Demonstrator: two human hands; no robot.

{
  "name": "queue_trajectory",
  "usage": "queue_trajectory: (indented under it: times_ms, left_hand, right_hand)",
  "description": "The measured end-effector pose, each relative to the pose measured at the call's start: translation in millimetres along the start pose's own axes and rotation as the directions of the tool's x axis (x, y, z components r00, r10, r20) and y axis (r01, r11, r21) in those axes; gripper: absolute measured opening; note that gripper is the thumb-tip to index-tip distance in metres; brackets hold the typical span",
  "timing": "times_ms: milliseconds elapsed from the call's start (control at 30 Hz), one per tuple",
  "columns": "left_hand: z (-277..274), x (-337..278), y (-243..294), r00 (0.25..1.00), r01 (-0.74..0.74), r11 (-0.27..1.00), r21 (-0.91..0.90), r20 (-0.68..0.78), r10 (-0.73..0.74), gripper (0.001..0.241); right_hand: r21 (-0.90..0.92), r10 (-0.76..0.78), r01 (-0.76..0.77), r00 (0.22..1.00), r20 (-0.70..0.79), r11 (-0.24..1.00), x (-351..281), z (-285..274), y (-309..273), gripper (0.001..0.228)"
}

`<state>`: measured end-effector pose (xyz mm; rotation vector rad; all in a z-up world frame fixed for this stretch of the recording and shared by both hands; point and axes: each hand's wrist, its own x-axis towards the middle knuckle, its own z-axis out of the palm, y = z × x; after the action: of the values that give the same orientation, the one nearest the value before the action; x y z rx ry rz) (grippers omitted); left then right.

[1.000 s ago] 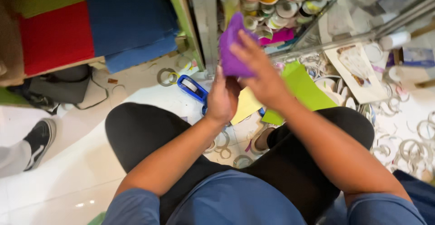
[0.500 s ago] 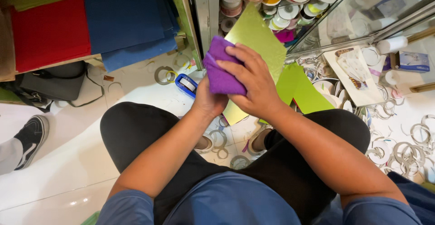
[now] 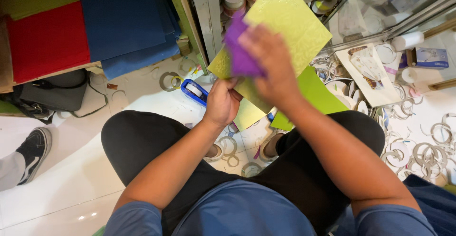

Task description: The person sits on the floor and wipes the surface of several sheets of yellow paper using a purple cloth. They handle the sheets one at a time, wiping each side before placing them into a stack on a nearby shelf.

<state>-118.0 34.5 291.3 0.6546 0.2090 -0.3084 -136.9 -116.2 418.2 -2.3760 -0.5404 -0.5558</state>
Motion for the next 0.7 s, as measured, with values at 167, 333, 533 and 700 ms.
queue_trajectory:
  times_ms: [167,333,533,700]
  left_hand:
    - [18.8,-22.1,14.4,0.953,0.03,0.997,0.07,0.3,-0.05,0.031]
    - [14.2,-16.0,15.9,0.959,0.045,0.987,0.152,0.27,-0.085,0.047]
    - [7.8,-13.3,10.4,0.964,0.071,0.988,0.14,0.244,-0.104,0.046]
    - [2.1,-13.4,8.9,0.967,0.099,0.986,0.136,0.22,-0.128,0.046]
  right_hand:
    - [0.094,-0.01,0.014,0.999,-0.05,0.995,-7.6,7.5,19.8,0.07]
    - [0.16,-0.289,0.279,0.957,0.041,0.947,-7.0,11.8,-11.2,0.043]
    - [0.107,-0.249,0.249,0.968,-0.01,0.963,-5.0,8.8,-11.8,0.058]
    - [-0.008,-0.302,0.302,0.951,-0.073,0.953,-5.5,11.3,-1.8,0.062]
